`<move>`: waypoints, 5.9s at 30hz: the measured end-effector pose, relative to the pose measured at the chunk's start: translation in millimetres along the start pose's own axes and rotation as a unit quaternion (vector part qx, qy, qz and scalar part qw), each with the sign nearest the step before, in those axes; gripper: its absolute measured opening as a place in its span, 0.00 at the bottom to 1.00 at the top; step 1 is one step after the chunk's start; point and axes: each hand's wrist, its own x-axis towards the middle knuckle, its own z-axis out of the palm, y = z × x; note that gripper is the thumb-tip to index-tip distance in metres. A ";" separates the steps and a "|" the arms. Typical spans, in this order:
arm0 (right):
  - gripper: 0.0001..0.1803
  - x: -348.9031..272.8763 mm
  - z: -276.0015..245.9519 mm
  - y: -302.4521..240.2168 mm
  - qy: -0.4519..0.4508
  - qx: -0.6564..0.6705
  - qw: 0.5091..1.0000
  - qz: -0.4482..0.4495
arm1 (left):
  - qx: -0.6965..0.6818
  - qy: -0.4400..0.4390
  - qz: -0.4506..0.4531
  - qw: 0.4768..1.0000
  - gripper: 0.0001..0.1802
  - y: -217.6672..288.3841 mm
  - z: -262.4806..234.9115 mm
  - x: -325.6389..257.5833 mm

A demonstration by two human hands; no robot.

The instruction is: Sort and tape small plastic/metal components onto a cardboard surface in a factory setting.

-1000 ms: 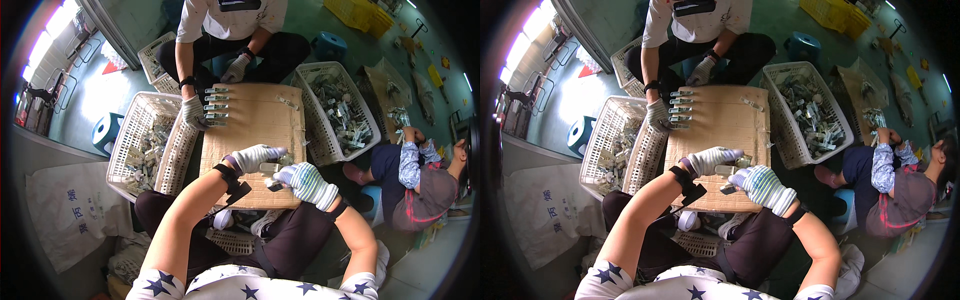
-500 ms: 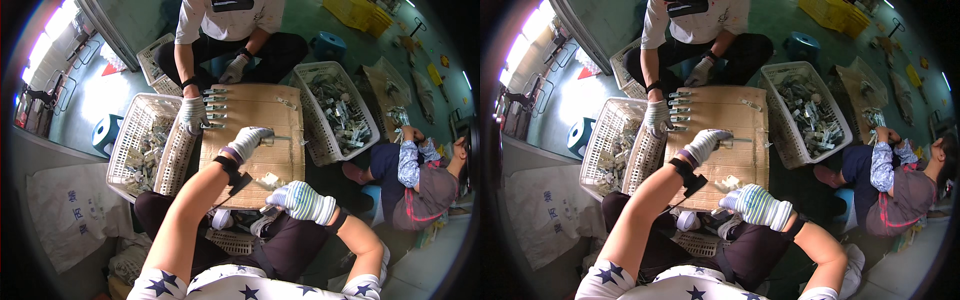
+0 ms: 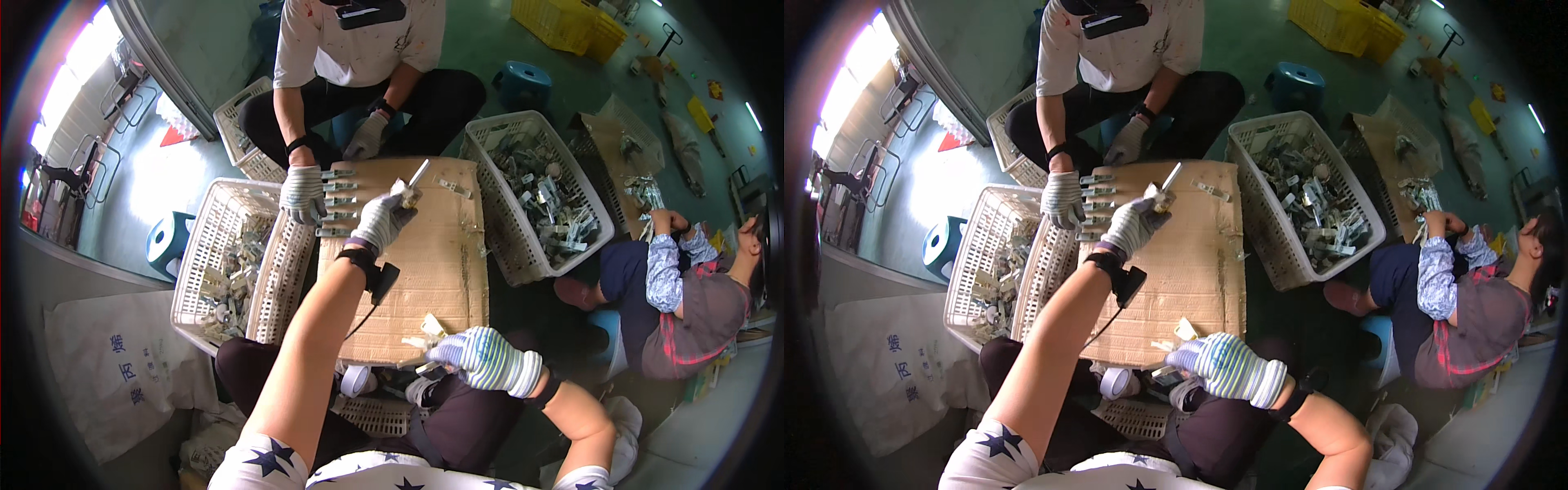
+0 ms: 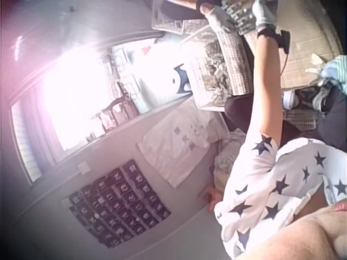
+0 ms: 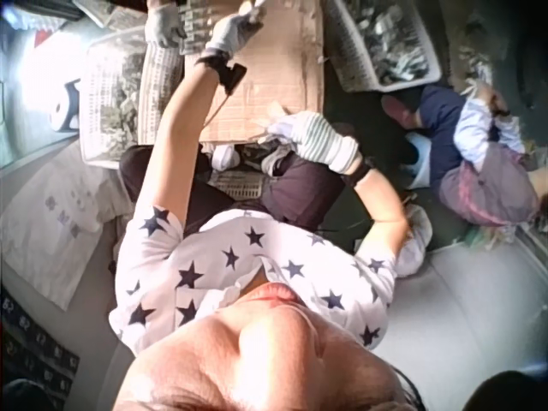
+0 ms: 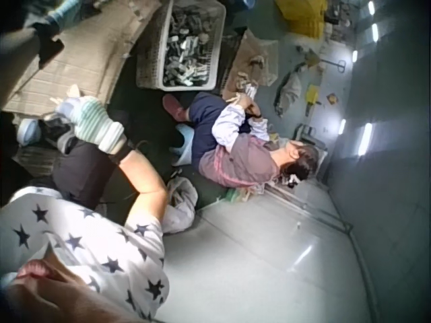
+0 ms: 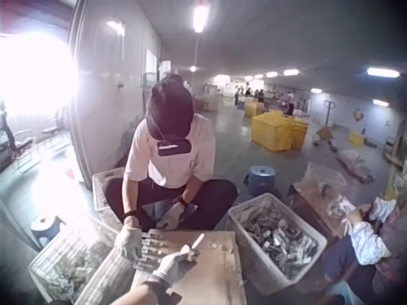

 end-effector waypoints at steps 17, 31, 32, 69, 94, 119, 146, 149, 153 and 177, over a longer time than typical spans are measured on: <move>0.15 3.5 -20.9 4.6 -0.003 -0.009 1.000 0.028 | 0.179 0.264 0.059 0.946 0.13 -48.2 -41.8 1.5; 0.14 21.4 -80.4 -50.6 0.110 0.210 0.938 0.254 | 0.299 -0.271 -0.060 0.913 0.37 -22.7 5.0 -198.6; 0.13 25.7 -83.1 -55.5 0.126 0.249 0.929 0.242 | 0.280 -0.292 -0.065 0.912 0.40 -24.2 7.8 -204.7; 0.09 78.3 94.6 98.2 -0.016 -0.397 0.898 0.190 | 0.338 0.304 0.103 0.884 0.36 -90.9 -182.5 -357.7; 0.13 28.0 145.2 17.1 -0.075 -0.271 0.912 0.299 | 0.467 0.214 -0.198 0.835 0.35 -124.0 -189.9 -328.2; 0.09 -4.0 297.7 -50.3 -0.084 0.612 0.530 0.581 | 0.652 -0.182 0.052 0.734 0.34 -39.3 -188.6 -359.9; 0.15 -51.9 193.6 -34.1 -0.002 0.703 0.506 0.500 | 0.673 -0.218 -0.083 0.702 0.27 -83.8 -178.0 -337.1; 0.12 -57.1 105.2 -8.5 0.074 0.579 0.687 0.433 | 0.610 -0.201 -0.145 0.752 0.22 -77.6 -157.0 -330.7; 0.06 -47.8 -21.0 29.6 0.268 0.354 0.787 0.428 | 0.668 -0.195 -0.040 0.717 0.18 -100.8 -198.3 -326.2; 0.21 -93.6 -165.0 536.0 0.239 -0.121 0.644 0.716 | 0.090 0.262 -0.457 0.845 0.16 -118.1 -214.4 -323.2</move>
